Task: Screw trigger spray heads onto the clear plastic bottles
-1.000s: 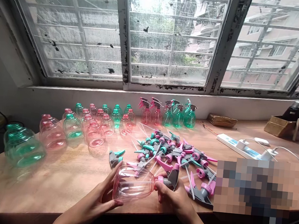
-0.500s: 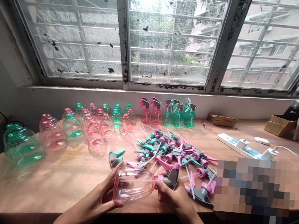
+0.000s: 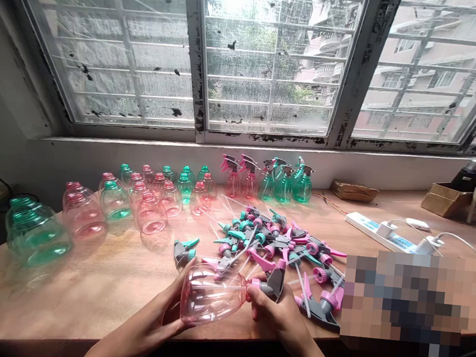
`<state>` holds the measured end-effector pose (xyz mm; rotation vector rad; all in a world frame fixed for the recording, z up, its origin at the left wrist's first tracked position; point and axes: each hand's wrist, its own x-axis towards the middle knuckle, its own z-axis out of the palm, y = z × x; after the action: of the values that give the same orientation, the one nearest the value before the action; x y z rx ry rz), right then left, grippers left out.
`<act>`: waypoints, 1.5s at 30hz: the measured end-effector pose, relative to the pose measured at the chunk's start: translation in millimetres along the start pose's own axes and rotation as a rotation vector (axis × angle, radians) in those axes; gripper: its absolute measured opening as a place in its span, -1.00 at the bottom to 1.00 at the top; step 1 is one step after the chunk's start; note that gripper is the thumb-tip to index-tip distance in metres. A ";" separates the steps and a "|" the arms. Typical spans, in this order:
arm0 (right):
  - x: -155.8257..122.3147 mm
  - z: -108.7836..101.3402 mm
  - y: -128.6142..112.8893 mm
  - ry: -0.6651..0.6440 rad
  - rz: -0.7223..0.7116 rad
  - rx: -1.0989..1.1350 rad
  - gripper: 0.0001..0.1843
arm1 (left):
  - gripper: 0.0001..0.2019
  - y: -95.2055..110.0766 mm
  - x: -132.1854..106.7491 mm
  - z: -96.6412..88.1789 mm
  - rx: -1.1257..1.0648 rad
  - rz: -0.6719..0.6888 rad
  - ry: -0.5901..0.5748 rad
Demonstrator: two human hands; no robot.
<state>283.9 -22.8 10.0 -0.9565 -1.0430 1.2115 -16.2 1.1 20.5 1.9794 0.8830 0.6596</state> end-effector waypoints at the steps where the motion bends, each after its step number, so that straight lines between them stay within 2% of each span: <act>1: 0.0 -0.3 0.1 -0.005 -0.001 -0.002 -0.45 | -0.10 -0.7 0.0 0.4 -0.017 0.006 0.000; 7: 0.4 -2.1 1.0 -0.024 -0.013 -0.032 -0.48 | 0.14 3.7 2.3 -0.6 0.040 -0.066 0.010; 12: 0.7 -1.8 1.4 -0.021 0.004 -0.013 -0.47 | 0.02 10.5 0.8 -3.9 0.084 -0.060 -0.017; 16: 0.8 -1.8 2.0 -0.023 -0.002 0.005 -0.48 | 0.05 7.5 0.5 -3.7 0.095 -0.042 -0.006; 21: 0.5 -1.9 1.1 -0.023 -0.005 0.002 -0.49 | -0.06 6.0 -1.5 -2.5 0.041 -0.018 0.018; 27: 0.9 -2.8 1.2 -0.038 -0.002 -0.008 -0.50 | 0.06 6.5 0.3 -2.3 0.064 -0.055 -0.001; 30: 1.2 -3.0 1.9 -0.036 -0.009 -0.009 -0.52 | 0.05 5.1 1.1 -2.9 0.089 -0.070 -0.001; 38: 2.1 -5.7 4.8 -0.040 -0.006 -0.023 -0.50 | 0.00 9.9 3.1 -2.9 0.055 -0.009 0.000; 42: 2.4 -6.0 5.5 -0.042 -0.004 -0.006 -0.50 | 0.06 7.2 2.5 -3.7 0.047 -0.030 -0.020; 45: 2.3 -5.2 5.1 -0.044 0.003 0.000 -0.50 | 0.03 3.2 0.5 -3.8 0.058 -0.041 -0.028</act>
<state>287.8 -20.1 3.9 -0.9349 -1.0768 1.2400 -17.5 2.1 25.3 2.0115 0.9328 0.5875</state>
